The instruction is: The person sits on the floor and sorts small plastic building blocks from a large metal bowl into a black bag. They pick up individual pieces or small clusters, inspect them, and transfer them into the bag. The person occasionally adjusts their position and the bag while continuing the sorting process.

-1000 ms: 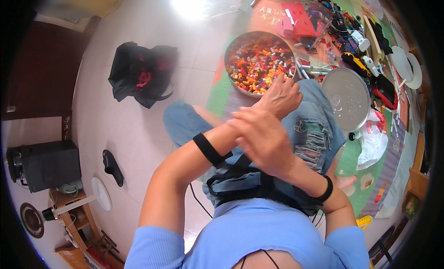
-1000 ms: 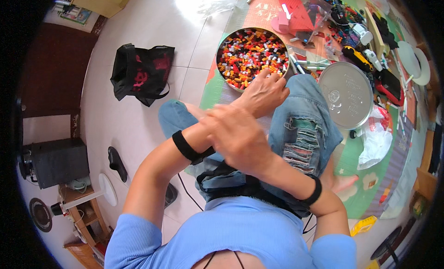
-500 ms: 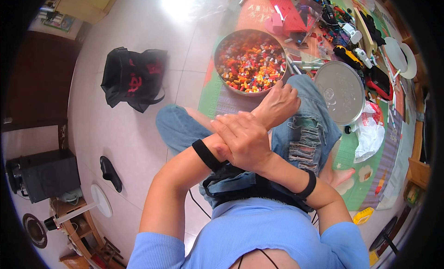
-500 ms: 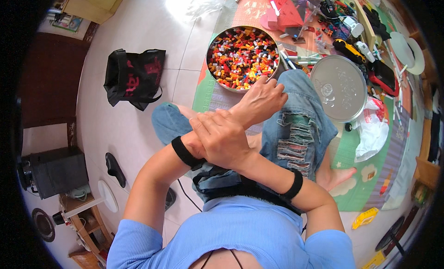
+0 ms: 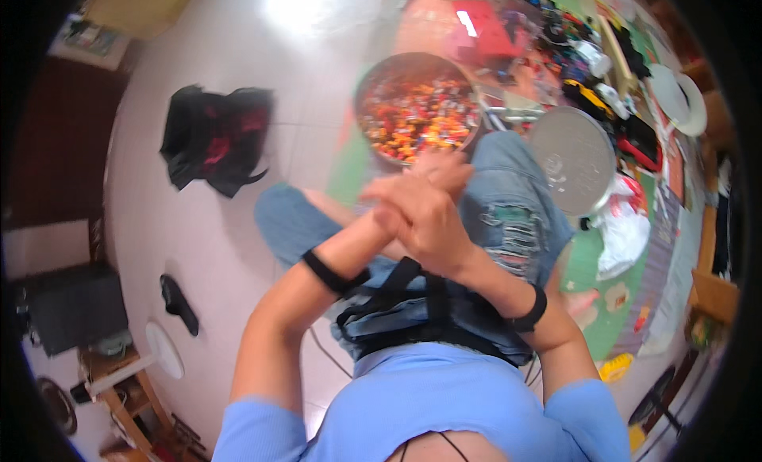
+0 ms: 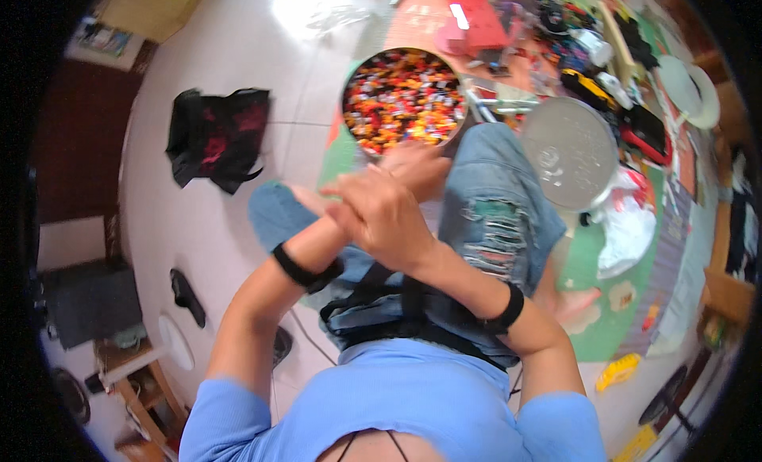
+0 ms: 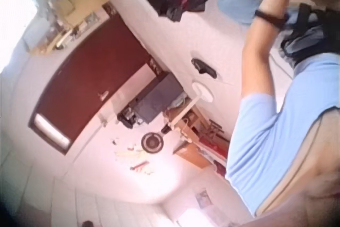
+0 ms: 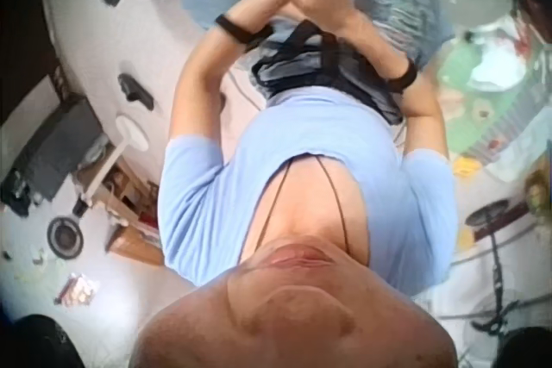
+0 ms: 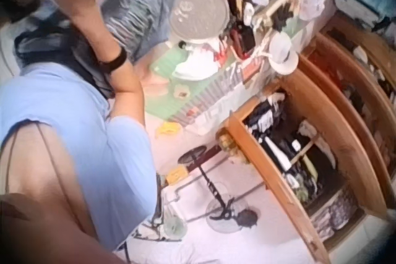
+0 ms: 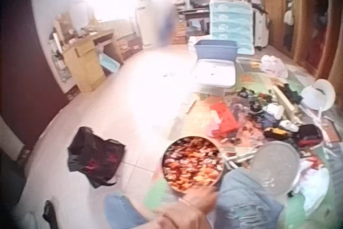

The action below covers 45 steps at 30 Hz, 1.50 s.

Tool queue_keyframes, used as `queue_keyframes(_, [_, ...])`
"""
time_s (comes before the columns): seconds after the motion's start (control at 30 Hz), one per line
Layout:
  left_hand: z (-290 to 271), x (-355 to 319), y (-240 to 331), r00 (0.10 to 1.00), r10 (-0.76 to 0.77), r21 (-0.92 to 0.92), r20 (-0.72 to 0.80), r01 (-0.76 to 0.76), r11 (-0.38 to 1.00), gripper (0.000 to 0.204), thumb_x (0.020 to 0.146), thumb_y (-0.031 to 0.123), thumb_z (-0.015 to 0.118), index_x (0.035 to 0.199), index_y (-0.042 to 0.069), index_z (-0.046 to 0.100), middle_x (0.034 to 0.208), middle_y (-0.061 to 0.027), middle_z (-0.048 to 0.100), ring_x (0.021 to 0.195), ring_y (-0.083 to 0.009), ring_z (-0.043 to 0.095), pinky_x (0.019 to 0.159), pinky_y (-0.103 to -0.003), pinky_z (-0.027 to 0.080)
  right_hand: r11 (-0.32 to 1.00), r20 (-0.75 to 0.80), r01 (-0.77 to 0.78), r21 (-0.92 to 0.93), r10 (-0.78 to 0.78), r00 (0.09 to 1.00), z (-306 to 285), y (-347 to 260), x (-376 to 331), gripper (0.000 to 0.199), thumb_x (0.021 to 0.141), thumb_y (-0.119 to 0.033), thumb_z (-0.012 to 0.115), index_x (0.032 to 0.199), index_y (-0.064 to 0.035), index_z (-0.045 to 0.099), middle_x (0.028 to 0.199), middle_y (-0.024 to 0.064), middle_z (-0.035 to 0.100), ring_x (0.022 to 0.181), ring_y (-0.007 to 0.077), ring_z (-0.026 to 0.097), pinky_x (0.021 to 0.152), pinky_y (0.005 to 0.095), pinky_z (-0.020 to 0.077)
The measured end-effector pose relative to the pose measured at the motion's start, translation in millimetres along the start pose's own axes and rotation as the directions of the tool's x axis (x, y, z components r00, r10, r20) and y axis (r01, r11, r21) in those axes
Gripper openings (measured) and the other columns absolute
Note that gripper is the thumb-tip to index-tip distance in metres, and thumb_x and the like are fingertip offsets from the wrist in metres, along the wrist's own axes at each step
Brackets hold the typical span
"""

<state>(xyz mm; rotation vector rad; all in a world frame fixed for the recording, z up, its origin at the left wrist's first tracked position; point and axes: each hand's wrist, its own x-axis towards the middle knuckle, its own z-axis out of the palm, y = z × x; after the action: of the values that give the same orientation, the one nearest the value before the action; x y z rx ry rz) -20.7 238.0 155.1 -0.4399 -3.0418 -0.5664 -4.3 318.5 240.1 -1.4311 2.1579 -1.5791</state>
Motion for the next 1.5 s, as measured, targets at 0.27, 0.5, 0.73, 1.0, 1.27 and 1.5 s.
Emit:
queue_keyframes(0.27, [-54, -49, 41, 0.955, -0.226, -0.441, -0.190, 0.122, 0.889, 0.015, 0.070, 0.000, 0.056, 0.084, 0.004, 0.059, 0.090, -0.0120, 0.058, 0.086, -0.0267, 0.057, 0.068, -0.037, 0.046, 0.854, 0.049, -0.005, -0.520, 0.036, 0.998, -52, 87, 47, 0.016, 0.079, -0.019, 0.054, 0.079, -0.0075, 0.064, 0.074, 0.0103, 0.061, 0.076, 0.0267, 0.059, 0.070, 0.0401, 0.0445])
queue_keyframes(0.5, [-69, -26, 108, 0.859, 0.122, -0.104, -0.497, -0.199, 0.974, 0.023, 0.070, 0.013, 0.056, 0.092, 0.005, 0.059, 0.094, -0.0090, 0.057, 0.091, -0.0247, 0.054, 0.087, -0.039, 0.039, 0.537, 0.259, 0.304, -0.787, -0.160, 0.953, 13, 82, 34, 0.013, 0.071, -0.021, 0.058, 0.069, -0.0090, 0.063, 0.066, 0.0081, 0.060, 0.069, 0.0244, 0.059, 0.065, 0.0345, 0.0436])
queue_keyframes(0.73, [-51, -20, 116, 0.970, 0.087, -0.222, -0.226, -0.138, 0.965, 0.033, 0.073, 0.018, 0.054, 0.103, 0.004, 0.056, 0.096, -0.0106, 0.058, 0.091, -0.0259, 0.054, 0.085, -0.040, 0.037, 0.518, 0.431, 0.430, -0.739, -0.125, 0.893, 35, 89, 0, 0.015, 0.072, -0.022, 0.058, 0.072, -0.0083, 0.064, 0.067, 0.0095, 0.061, 0.068, 0.0258, 0.059, 0.064, 0.0357, 0.0444])
queue_keyframes(1.0, [-47, -31, 125, 0.878, 0.200, -0.383, -0.435, -0.382, 0.841, 0.035, 0.061, 0.006, 0.069, 0.094, 0.009, 0.060, 0.103, -0.0077, 0.057, 0.100, -0.0275, 0.053, 0.088, -0.045, 0.040, 0.702, 0.540, 0.327, -0.633, 0.097, 0.836, 13, 88, 2, 0.018, 0.074, -0.024, 0.058, 0.075, -0.0075, 0.064, 0.067, 0.0112, 0.061, 0.068, 0.0275, 0.060, 0.063, 0.0372, 0.0453])
queue_keyframes(1.27, [-32, -64, 129, 0.881, 0.118, -0.310, -0.458, -0.283, 0.908, 0.024, 0.055, 0.009, 0.071, 0.077, 0.013, 0.065, 0.089, 0.0004, 0.055, 0.086, -0.0208, 0.046, 0.073, -0.035, 0.038, 0.980, 0.412, -0.179, -0.083, 0.198, 0.889, -15, 90, 31, 0.025, 0.080, -0.027, 0.053, 0.091, -0.0071, 0.064, 0.079, 0.0135, 0.064, 0.075, 0.0307, 0.061, 0.067, 0.0387, 0.0472])
queue_keyframes(1.5, [-51, -47, 135, 0.863, 0.108, -0.222, -0.493, -0.245, 0.944, 0.027, 0.057, 0.011, 0.072, 0.083, 0.017, 0.067, 0.092, 0.0019, 0.053, 0.089, -0.0204, 0.044, 0.077, -0.033, 0.031, 0.977, 0.492, -0.155, -0.148, 0.209, 0.845, -2, 78, 23, 0.021, 0.079, -0.027, 0.053, 0.085, -0.0094, 0.064, 0.075, 0.0125, 0.063, 0.073, 0.0293, 0.061, 0.064, 0.0405, 0.0472])
